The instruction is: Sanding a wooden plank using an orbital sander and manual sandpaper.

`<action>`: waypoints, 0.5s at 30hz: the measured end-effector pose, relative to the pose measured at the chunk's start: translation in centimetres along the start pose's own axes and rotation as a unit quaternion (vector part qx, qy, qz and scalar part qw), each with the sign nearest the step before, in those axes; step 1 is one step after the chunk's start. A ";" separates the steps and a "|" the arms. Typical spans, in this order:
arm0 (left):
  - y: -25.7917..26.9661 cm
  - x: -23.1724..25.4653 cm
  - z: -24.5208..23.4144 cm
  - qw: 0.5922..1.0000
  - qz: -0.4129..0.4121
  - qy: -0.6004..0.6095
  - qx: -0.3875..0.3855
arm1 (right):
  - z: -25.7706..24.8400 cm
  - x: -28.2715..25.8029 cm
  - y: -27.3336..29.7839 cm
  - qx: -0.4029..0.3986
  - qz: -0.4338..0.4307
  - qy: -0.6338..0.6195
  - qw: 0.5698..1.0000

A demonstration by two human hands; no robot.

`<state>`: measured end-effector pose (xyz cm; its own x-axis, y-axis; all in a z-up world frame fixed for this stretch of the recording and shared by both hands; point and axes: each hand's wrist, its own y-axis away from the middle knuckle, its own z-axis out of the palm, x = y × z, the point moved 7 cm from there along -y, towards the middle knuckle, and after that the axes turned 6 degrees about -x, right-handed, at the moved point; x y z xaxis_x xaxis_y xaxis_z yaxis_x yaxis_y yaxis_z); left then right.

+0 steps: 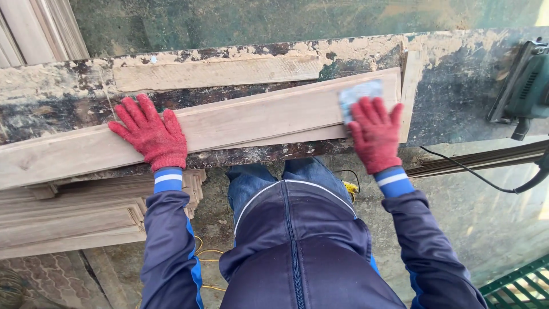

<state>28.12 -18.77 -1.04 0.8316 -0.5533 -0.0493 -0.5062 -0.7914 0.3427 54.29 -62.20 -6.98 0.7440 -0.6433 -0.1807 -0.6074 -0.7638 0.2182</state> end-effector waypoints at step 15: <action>-0.1 -0.8 1.1 0.997 0.041 0.004 0.068 | -0.1 -3.9 -0.2 0.032 -0.069 -0.025 0.997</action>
<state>27.22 -18.57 -2.09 0.7879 -0.6156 -0.0180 -0.5981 -0.7718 0.2158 51.52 -59.55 -6.23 0.8072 -0.5333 -0.2530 -0.5187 -0.8455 0.1273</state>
